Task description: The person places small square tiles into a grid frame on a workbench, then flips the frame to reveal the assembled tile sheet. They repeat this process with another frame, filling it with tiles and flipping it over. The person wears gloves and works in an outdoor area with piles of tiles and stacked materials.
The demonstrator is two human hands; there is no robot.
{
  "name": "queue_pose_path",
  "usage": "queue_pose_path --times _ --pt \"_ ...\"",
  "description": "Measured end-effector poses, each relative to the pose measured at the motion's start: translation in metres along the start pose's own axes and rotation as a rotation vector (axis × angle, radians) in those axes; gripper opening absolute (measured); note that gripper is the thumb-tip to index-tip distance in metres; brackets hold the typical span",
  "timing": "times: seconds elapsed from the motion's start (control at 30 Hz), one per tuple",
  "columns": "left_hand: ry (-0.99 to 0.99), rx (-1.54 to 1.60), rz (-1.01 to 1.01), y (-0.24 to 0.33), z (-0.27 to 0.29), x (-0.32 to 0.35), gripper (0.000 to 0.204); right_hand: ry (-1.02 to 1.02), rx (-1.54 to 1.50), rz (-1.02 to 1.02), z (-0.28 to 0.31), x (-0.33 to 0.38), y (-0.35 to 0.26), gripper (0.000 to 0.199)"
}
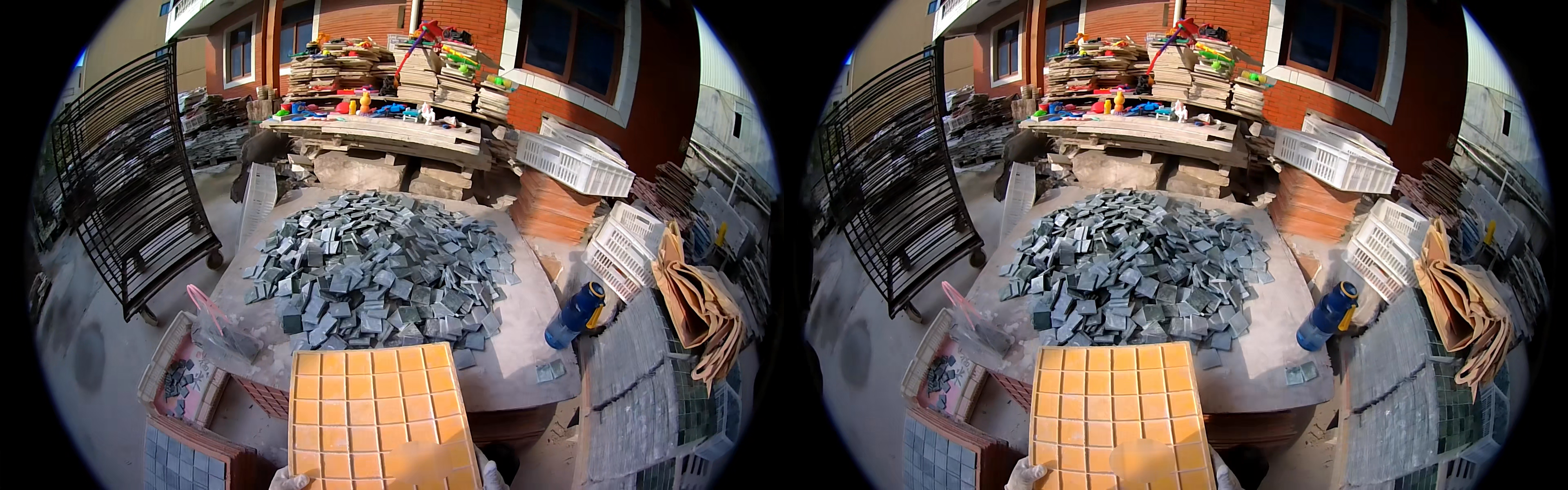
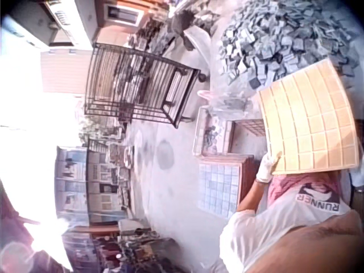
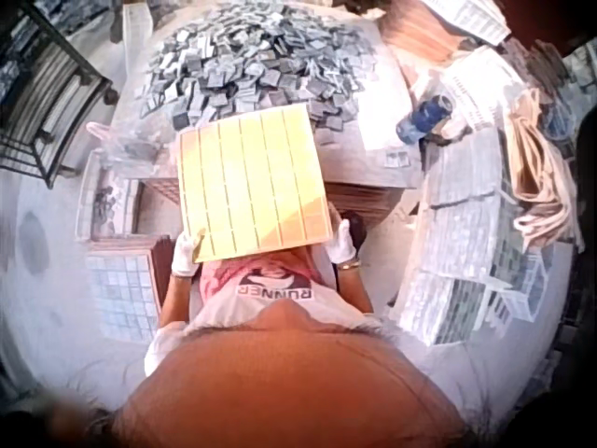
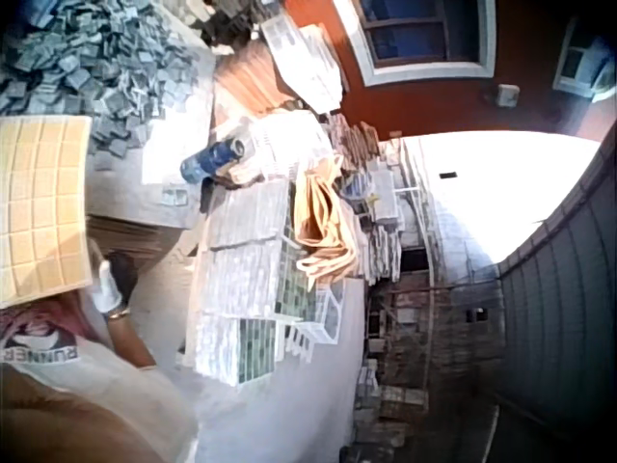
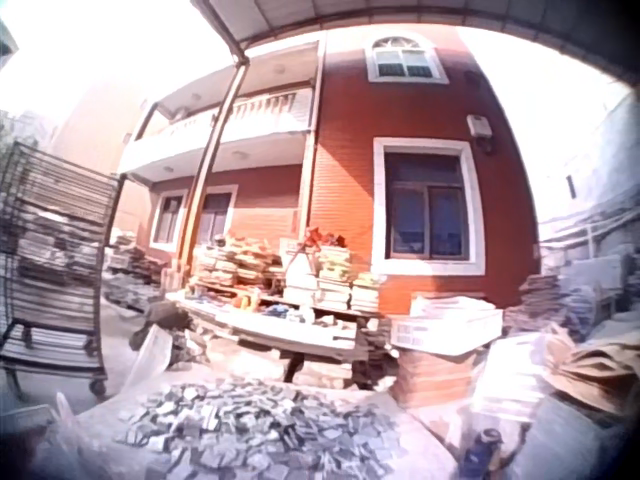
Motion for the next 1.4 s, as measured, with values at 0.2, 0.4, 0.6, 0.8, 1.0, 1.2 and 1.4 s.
queue_pose_path --times 0.2,0.4,0.6,0.8,1.0,1.2,1.4 --pt "0.004 0.784 0.602 -0.028 -0.039 0.074 0.03 0.016 0.719 -0.16 0.026 0.044 0.012 0.047" --pt "-0.151 0.818 0.588 -0.07 -0.047 0.037 0.036 0.132 0.745 -0.131 0.043 0.03 0.026 0.044" --pt "-0.239 0.103 0.428 -0.13 -0.027 0.005 0.036 0.036 1.185 -0.152 0.053 0.014 0.026 0.037" --pt "0.243 -0.481 -0.08 -0.015 0.054 -0.183 0.063 -0.19 1.799 0.125 -0.03 -0.128 -0.041 0.054" --pt "0.283 -0.629 -0.337 0.002 0.049 -0.37 0.068 -0.307 1.816 0.875 -0.131 -0.33 -0.03 0.063" --pt "0.224 -0.485 -0.338 0.001 0.059 -0.45 0.048 -0.117 2.07 0.182 -0.164 -0.466 -0.019 0.079" --pt "0.177 -0.423 -0.4 0.024 0.027 -0.459 0.04 -0.108 2.057 0.34 -0.162 -0.466 0.007 0.064"
Point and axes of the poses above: each hand's wrist, its own x-axis away from the middle knuckle, its own z-axis out of the back of the hand, y = z × x, the point moved 5 cm from there along -x, towards the middle knuckle, and after that the axes turned 2 degrees about x, right-handed, at the moved point
